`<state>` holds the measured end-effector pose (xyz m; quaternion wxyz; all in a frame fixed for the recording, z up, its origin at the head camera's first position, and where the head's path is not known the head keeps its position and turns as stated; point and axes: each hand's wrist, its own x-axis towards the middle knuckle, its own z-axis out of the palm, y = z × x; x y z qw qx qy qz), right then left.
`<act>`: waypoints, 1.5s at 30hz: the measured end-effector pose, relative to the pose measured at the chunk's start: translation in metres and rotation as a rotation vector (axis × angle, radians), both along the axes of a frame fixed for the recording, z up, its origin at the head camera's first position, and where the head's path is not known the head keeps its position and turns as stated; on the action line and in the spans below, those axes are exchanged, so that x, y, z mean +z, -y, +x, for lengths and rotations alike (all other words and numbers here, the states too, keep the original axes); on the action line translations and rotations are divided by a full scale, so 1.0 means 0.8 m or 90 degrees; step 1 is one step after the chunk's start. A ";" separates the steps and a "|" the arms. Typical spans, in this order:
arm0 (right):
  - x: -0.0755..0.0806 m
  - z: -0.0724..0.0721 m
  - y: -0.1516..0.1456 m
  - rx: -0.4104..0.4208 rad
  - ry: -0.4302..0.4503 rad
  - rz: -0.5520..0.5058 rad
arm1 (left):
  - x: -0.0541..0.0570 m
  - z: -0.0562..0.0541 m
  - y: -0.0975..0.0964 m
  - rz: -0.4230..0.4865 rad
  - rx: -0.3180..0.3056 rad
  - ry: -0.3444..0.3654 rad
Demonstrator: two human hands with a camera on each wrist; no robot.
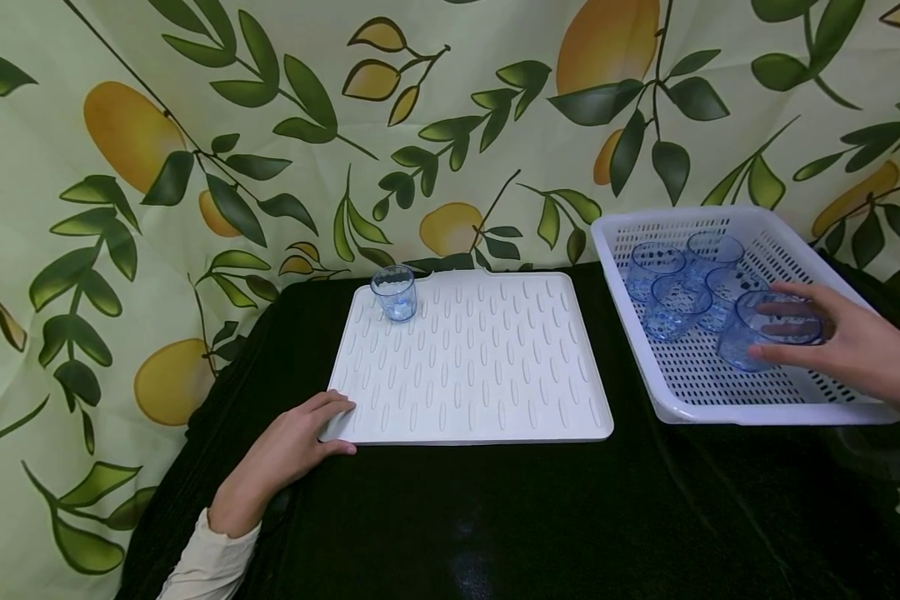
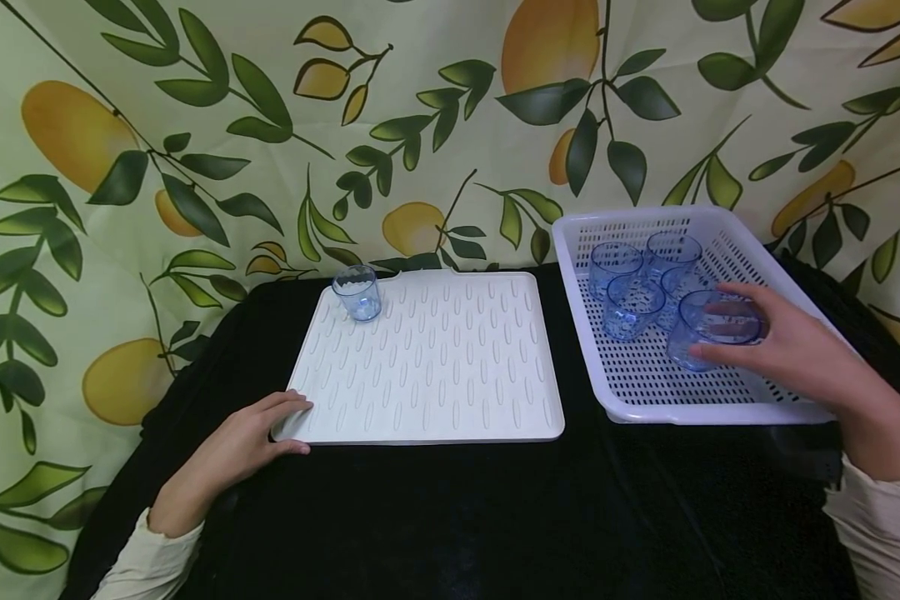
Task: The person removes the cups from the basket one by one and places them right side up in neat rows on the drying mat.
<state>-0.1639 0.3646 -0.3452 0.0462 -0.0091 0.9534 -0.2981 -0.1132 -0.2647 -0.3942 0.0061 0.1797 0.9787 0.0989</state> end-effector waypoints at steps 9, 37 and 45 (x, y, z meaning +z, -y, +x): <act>0.002 0.006 0.020 0.007 0.003 -0.028 | -0.001 0.000 0.000 -0.001 0.002 0.000; 0.022 0.029 0.067 0.055 -0.058 -0.047 | 0.001 0.000 -0.001 -0.008 -0.002 0.002; 0.032 0.042 0.080 0.044 -0.076 -0.035 | 0.000 -0.001 0.000 -0.004 -0.004 0.001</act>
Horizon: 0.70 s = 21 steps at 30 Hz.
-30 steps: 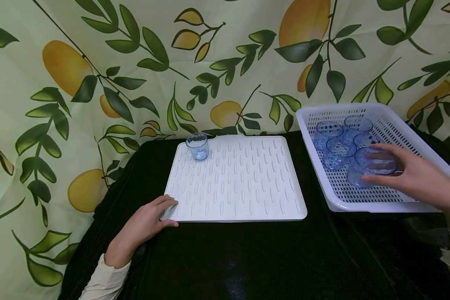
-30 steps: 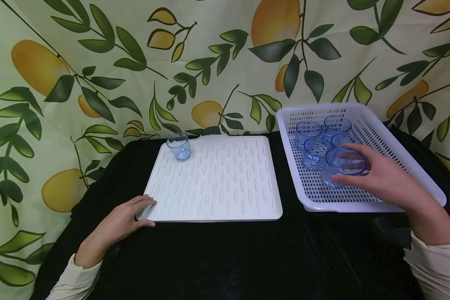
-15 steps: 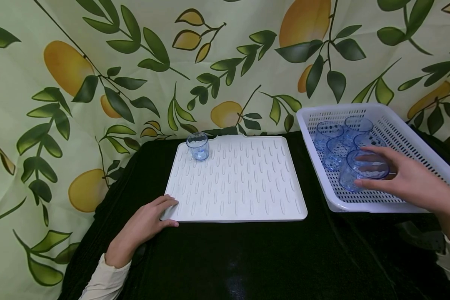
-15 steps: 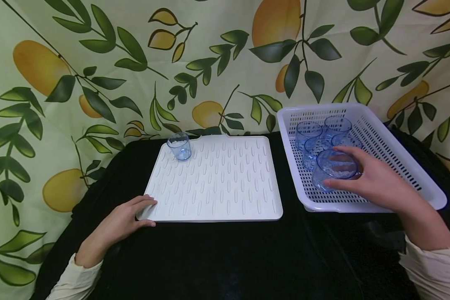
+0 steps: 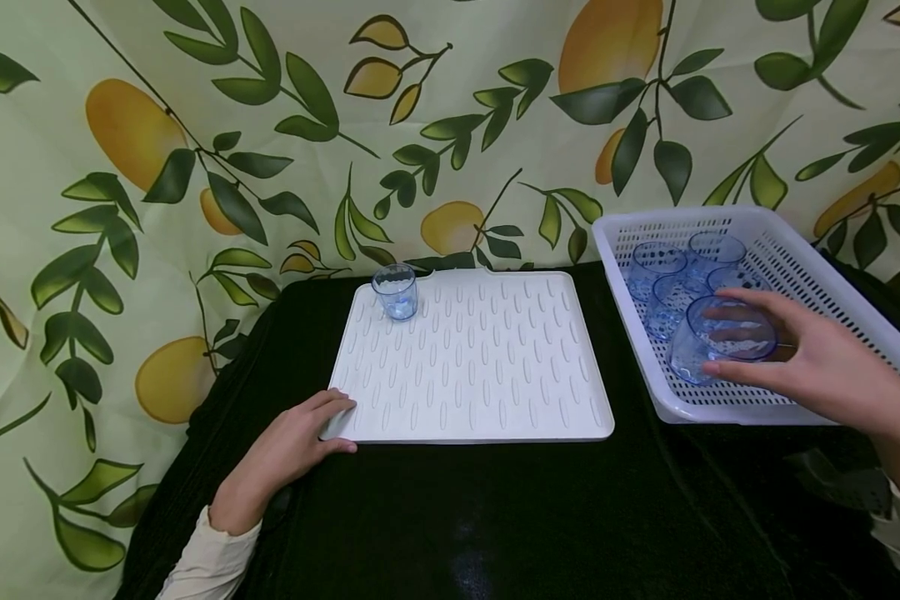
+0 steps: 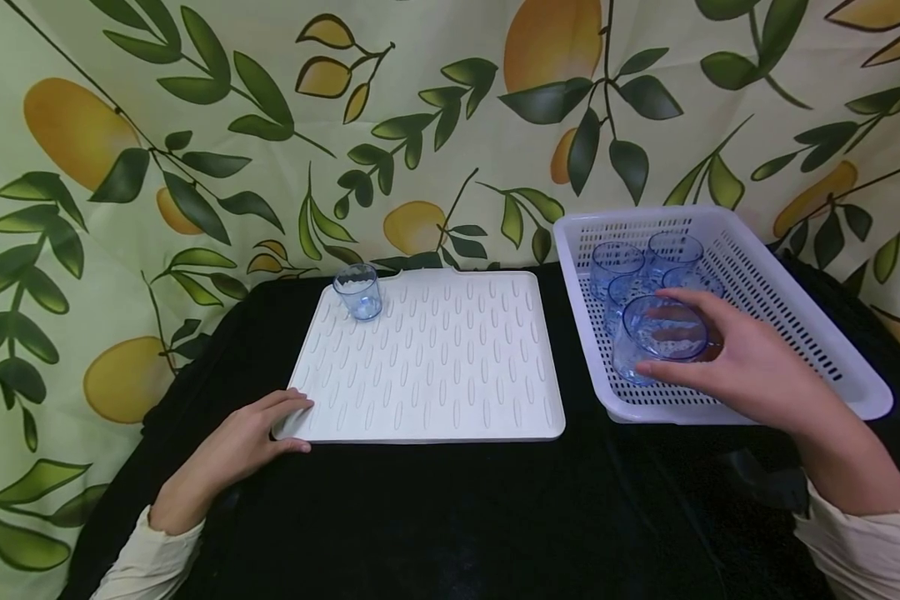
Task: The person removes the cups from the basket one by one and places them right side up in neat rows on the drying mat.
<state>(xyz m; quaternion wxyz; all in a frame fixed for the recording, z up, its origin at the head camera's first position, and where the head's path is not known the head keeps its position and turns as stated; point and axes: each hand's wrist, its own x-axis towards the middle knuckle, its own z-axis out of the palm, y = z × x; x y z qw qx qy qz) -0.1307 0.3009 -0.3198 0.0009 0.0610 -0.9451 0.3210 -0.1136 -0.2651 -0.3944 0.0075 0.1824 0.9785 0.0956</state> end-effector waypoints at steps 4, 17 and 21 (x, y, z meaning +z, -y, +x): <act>0.002 0.006 0.004 0.000 0.001 -0.006 | 0.000 0.000 0.000 0.002 -0.001 -0.002; 0.008 0.019 0.031 0.107 -0.018 -0.109 | 0.005 0.000 0.000 0.000 0.001 -0.006; 0.006 0.025 0.047 0.123 -0.016 -0.113 | 0.003 0.003 -0.001 0.009 0.003 0.004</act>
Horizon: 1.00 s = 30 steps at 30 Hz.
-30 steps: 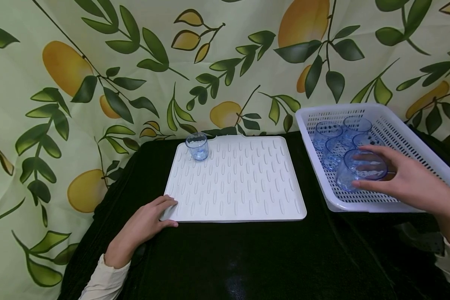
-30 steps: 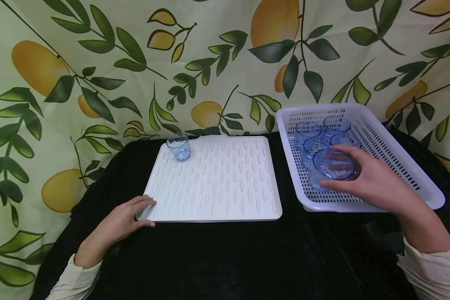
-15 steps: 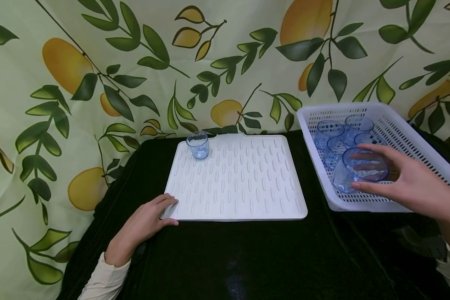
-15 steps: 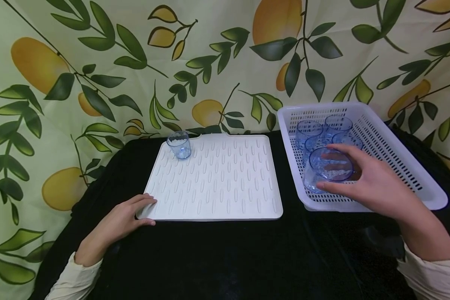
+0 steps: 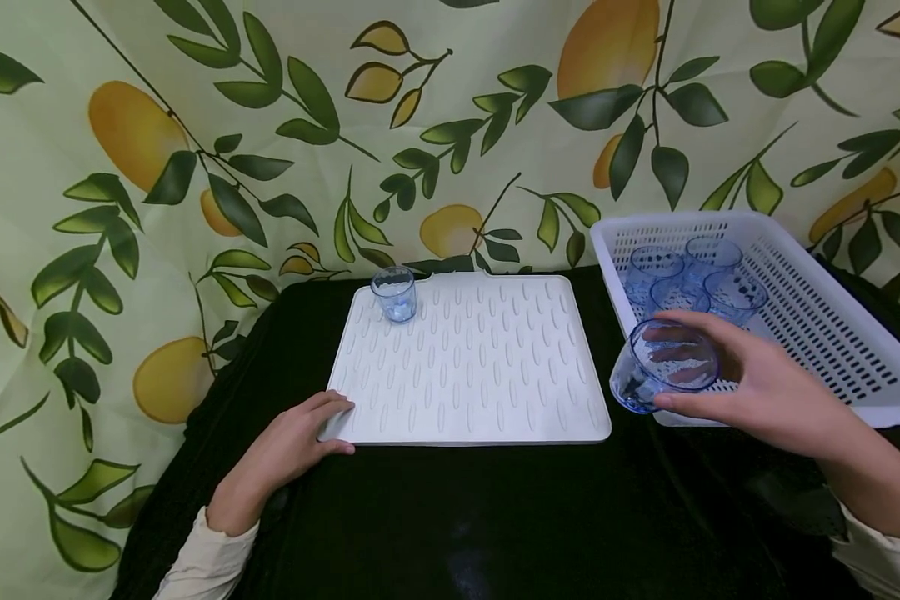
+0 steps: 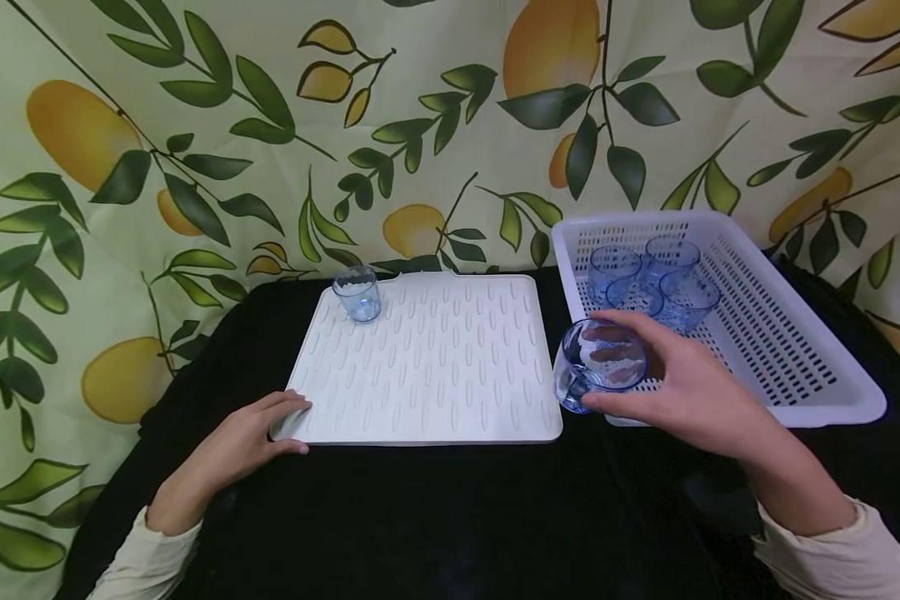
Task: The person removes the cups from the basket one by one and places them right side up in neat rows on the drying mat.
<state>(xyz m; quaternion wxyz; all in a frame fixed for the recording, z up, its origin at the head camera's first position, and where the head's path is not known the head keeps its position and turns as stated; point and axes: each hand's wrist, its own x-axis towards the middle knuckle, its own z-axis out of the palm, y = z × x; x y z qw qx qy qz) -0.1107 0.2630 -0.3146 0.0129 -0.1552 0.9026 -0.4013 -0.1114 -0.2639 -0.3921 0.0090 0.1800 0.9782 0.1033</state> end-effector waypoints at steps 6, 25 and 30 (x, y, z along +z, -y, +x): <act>0.002 0.010 0.028 0.002 0.014 -0.007 | -0.003 0.003 -0.001 0.003 -0.006 0.000; -0.027 0.000 0.109 0.052 0.068 0.011 | -0.002 -0.003 0.001 -0.009 -0.002 -0.002; -0.033 -0.007 0.121 0.055 0.067 0.008 | -0.001 -0.003 0.001 -0.011 0.002 0.000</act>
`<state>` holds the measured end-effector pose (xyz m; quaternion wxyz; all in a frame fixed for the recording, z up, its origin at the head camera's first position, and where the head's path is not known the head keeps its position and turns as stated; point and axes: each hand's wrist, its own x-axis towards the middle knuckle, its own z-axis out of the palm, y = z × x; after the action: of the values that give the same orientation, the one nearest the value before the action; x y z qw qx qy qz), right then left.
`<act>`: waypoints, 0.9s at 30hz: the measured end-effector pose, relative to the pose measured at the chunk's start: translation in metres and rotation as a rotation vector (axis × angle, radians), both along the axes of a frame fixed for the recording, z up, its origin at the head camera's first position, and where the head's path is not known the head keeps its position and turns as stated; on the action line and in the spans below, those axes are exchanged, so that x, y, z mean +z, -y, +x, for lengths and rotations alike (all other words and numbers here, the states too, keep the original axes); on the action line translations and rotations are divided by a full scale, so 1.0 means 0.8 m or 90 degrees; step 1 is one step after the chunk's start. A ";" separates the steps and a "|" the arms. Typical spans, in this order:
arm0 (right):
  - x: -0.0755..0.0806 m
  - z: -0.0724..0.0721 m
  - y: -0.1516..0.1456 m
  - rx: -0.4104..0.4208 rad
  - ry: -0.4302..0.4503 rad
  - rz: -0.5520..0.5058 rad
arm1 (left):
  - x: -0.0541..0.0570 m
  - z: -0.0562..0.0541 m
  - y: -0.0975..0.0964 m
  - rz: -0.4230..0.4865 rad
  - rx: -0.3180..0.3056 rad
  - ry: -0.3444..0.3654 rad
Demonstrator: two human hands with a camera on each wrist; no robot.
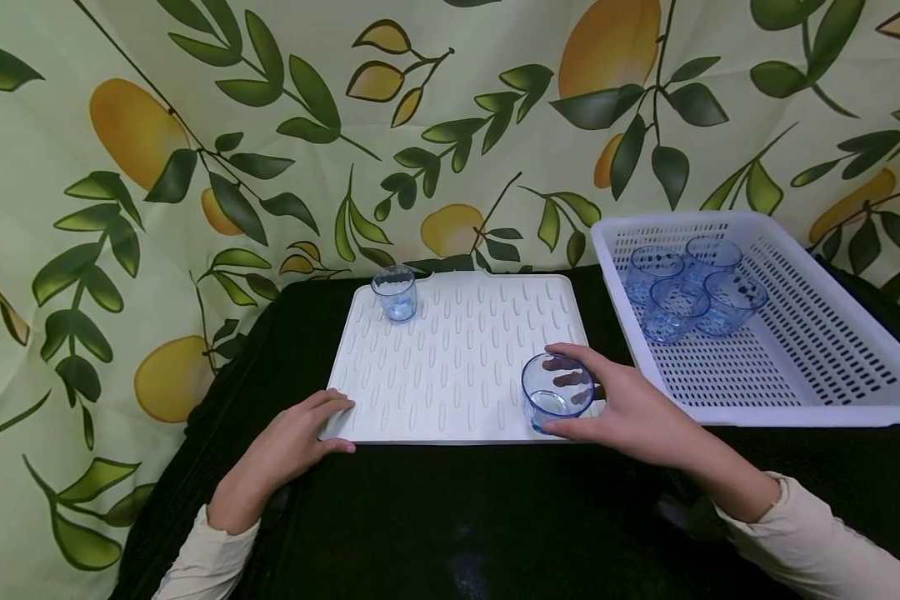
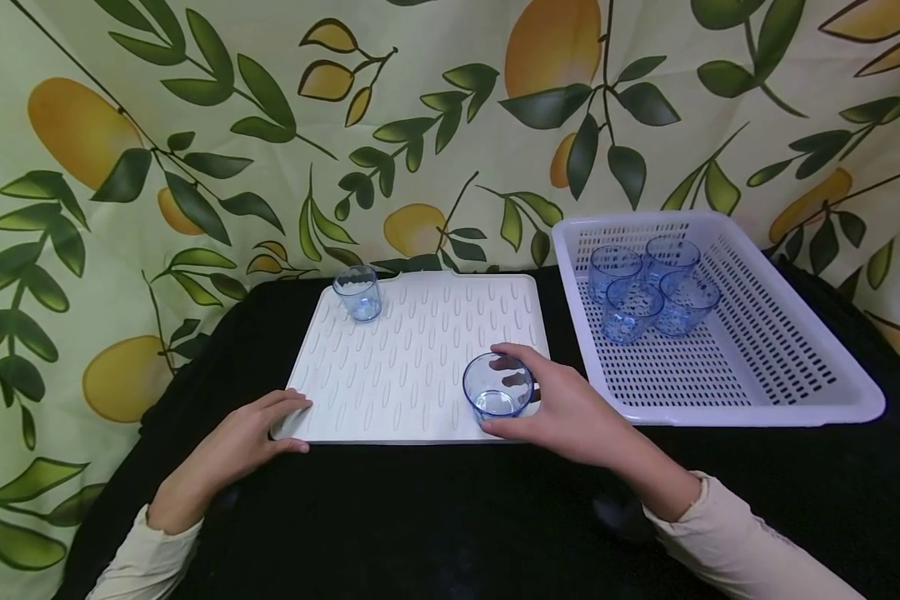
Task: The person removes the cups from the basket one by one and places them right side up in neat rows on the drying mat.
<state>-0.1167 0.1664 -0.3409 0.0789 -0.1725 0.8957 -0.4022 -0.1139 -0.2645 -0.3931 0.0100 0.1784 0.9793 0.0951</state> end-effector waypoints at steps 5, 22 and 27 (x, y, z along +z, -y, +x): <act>-0.002 -0.012 0.013 -0.005 -0.022 0.004 | 0.001 0.000 0.000 0.001 0.002 0.000; -0.006 -0.055 0.052 -0.039 0.013 -0.027 | 0.000 0.002 0.002 0.007 -0.008 -0.008; -0.008 -0.060 0.060 -0.036 0.027 -0.053 | 0.003 0.001 0.008 0.029 -0.022 0.004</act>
<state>-0.1647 0.1184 -0.3470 0.0793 -0.1416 0.8809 -0.4446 -0.1127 -0.2707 -0.3908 0.0107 0.1949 0.9737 0.1176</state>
